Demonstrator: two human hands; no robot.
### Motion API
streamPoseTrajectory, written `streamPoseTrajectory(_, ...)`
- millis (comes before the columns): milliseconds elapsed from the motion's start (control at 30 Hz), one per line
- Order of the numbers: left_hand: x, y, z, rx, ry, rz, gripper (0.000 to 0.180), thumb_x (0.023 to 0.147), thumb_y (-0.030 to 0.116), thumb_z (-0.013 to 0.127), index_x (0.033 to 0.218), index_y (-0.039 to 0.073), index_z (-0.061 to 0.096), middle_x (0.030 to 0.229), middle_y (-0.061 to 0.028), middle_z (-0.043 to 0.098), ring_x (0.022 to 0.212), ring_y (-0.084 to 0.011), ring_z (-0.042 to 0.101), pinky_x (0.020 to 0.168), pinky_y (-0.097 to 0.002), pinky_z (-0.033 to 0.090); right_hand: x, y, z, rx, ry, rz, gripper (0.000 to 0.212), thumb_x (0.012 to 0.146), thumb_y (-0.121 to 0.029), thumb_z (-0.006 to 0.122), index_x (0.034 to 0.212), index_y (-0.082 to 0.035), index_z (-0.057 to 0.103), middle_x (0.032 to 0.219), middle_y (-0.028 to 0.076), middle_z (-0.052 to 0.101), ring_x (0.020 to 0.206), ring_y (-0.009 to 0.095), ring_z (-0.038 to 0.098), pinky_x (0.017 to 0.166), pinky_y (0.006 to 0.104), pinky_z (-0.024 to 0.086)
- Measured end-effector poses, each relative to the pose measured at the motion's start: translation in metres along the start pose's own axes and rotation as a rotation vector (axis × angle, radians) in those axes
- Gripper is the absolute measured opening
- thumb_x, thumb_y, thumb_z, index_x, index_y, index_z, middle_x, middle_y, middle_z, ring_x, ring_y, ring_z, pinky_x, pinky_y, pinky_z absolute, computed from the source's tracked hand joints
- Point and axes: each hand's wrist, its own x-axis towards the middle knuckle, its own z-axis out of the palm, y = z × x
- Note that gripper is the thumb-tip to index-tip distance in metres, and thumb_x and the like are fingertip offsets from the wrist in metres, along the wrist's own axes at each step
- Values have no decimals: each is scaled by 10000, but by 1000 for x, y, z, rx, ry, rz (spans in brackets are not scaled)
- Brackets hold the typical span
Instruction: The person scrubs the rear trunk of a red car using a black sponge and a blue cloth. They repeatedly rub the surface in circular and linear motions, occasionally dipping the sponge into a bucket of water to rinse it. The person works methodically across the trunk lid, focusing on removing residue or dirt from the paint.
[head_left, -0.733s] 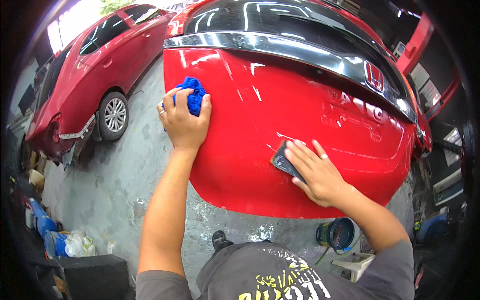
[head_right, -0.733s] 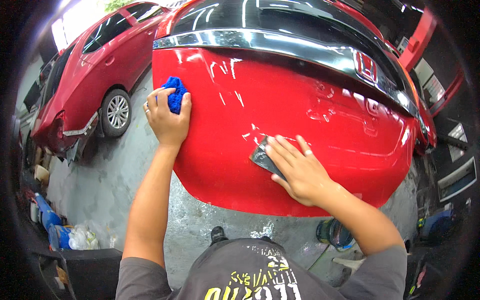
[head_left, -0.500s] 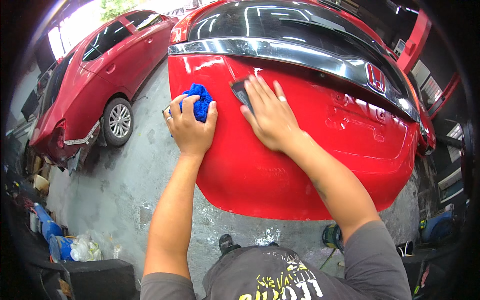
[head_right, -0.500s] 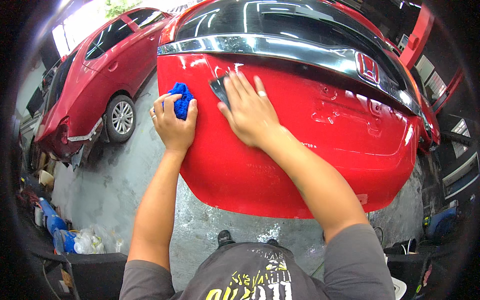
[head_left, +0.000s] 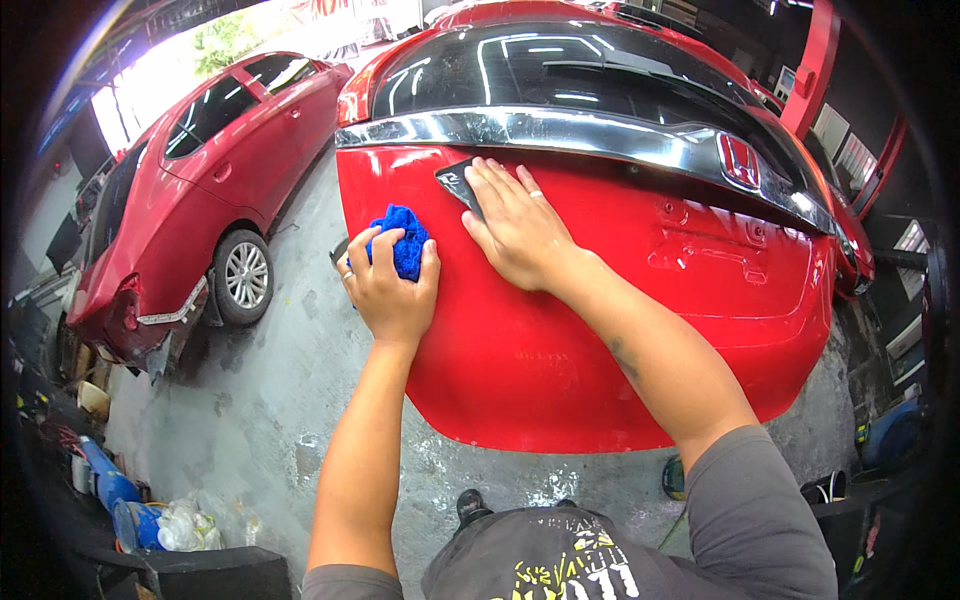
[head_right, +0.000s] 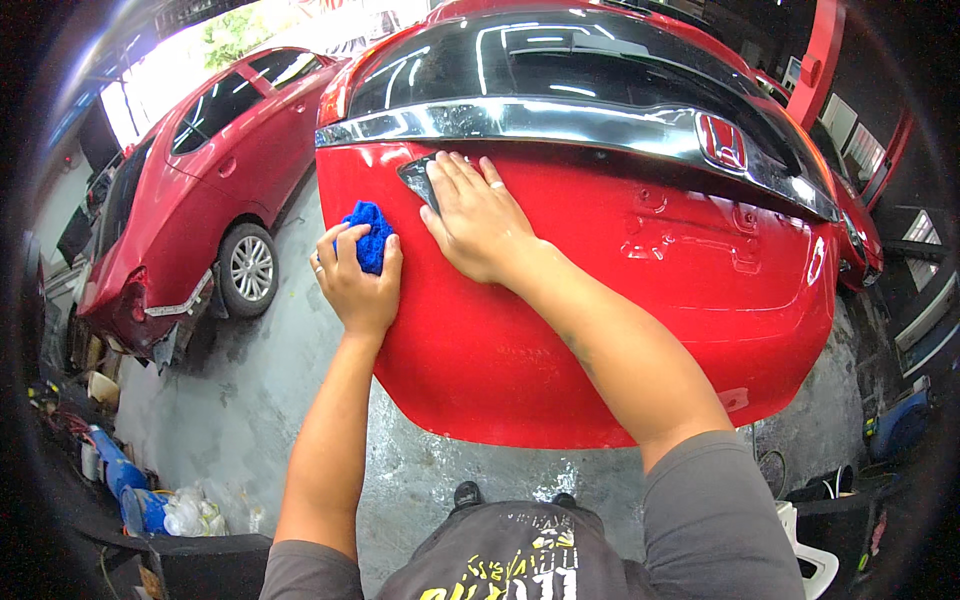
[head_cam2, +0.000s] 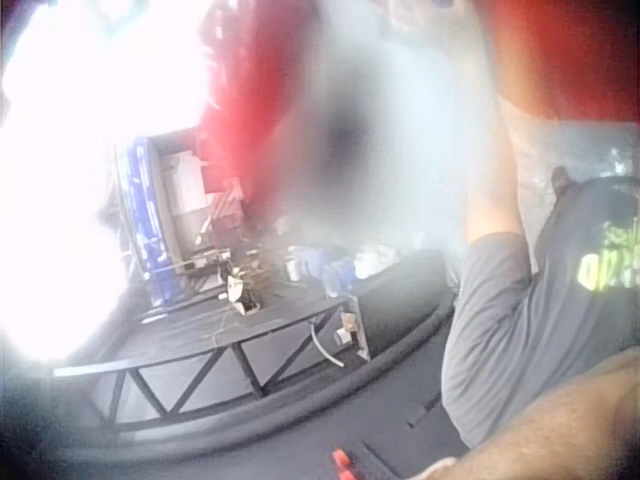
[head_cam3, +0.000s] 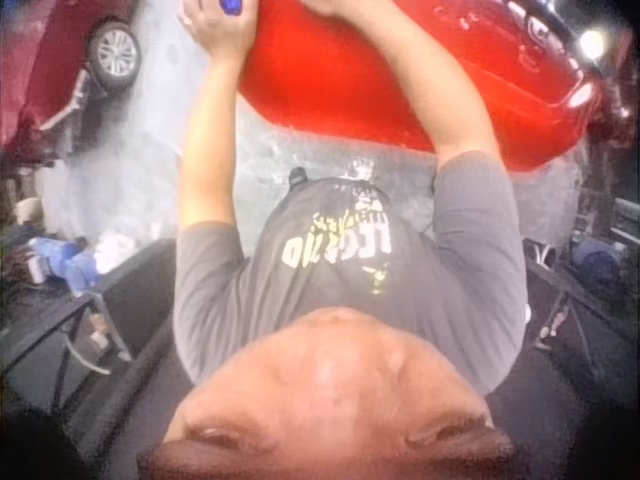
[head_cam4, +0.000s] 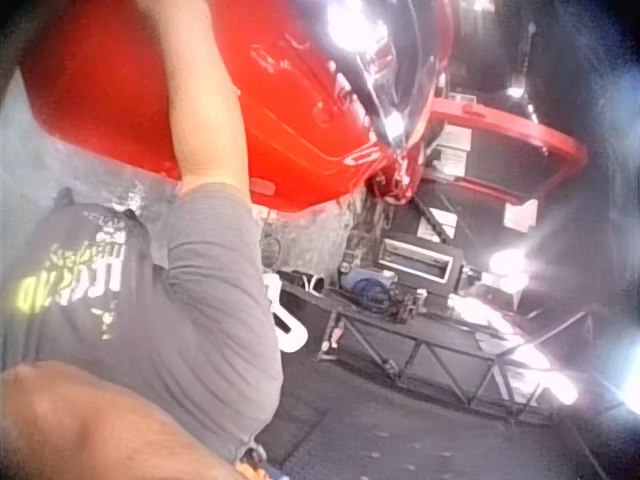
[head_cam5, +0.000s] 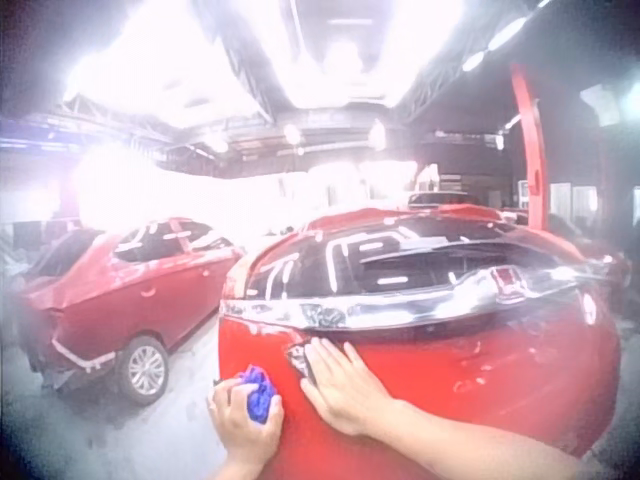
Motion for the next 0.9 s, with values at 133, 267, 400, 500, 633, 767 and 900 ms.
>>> streamPoseTrajectory(133, 4, -4, -7, 6, 5, 28, 376, 900, 327, 886, 1166, 114, 726, 1283, -171, 683, 1228, -403, 641, 1100, -548, 460, -40, -8, -14, 27, -29, -38, 667, 1135, -296, 570, 1672, 61, 401, 1754, 299, 405, 1648, 435, 389, 1360, 627, 246)
streamPoseTrajectory(267, 3, -1, -6, 22, 8, 1, 379, 891, 323, 892, 1163, 119, 725, 1281, -170, 682, 1223, -405, 641, 1096, -550, 464, -79, -18, -18, -4, -59, -57, 688, 1099, -278, 617, 1656, 69, 410, 1729, 311, 428, 1641, 449, 396, 1352, 620, 279)
streamPoseTrajectory(400, 3, 2, -2, -16, -7, 36, 388, 890, 323, 896, 1172, 120, 723, 1285, -174, 678, 1223, -404, 632, 1105, -537, 457, 14, -5, 4, 129, 73, -71, 669, 1117, -248, 591, 1659, 87, 388, 1737, 347, 388, 1653, 475, 353, 1370, 571, 276)
streamPoseTrajectory(500, 1, -4, -2, -30, -7, 8, 380, 870, 331, 898, 1156, 140, 735, 1312, -143, 672, 1240, -404, 614, 1095, -557, 469, 14, -7, 1, 160, 27, -73, 681, 1097, -225, 613, 1652, 99, 388, 1729, 359, 394, 1642, 491, 370, 1366, 570, 293)
streamPoseTrajectory(633, 5, -3, -10, 14, -15, 1, 374, 899, 304, 887, 1178, 115, 725, 1292, -178, 675, 1234, -408, 622, 1108, -542, 452, -51, -14, -15, 115, -20, -148, 694, 1058, -198, 655, 1625, 119, 410, 1699, 373, 433, 1629, 499, 391, 1351, 566, 324)
streamPoseTrajectory(767, 3, 3, -2, -10, -21, 17, 377, 895, 309, 887, 1173, 113, 724, 1293, -179, 675, 1237, -411, 621, 1109, -545, 452, -1, -8, -6, 107, 43, -143, 694, 1058, -220, 638, 1622, 123, 422, 1705, 359, 436, 1629, 487, 396, 1346, 560, 336)
streamPoseTrajectory(900, 3, 1, -4, -18, -20, 28, 378, 892, 313, 889, 1168, 115, 724, 1292, -178, 675, 1241, -410, 622, 1109, -544, 453, 16, -9, -4, 142, 21, -144, 692, 1073, -242, 619, 1634, 110, 418, 1714, 347, 433, 1623, 480, 410, 1344, 556, 341)
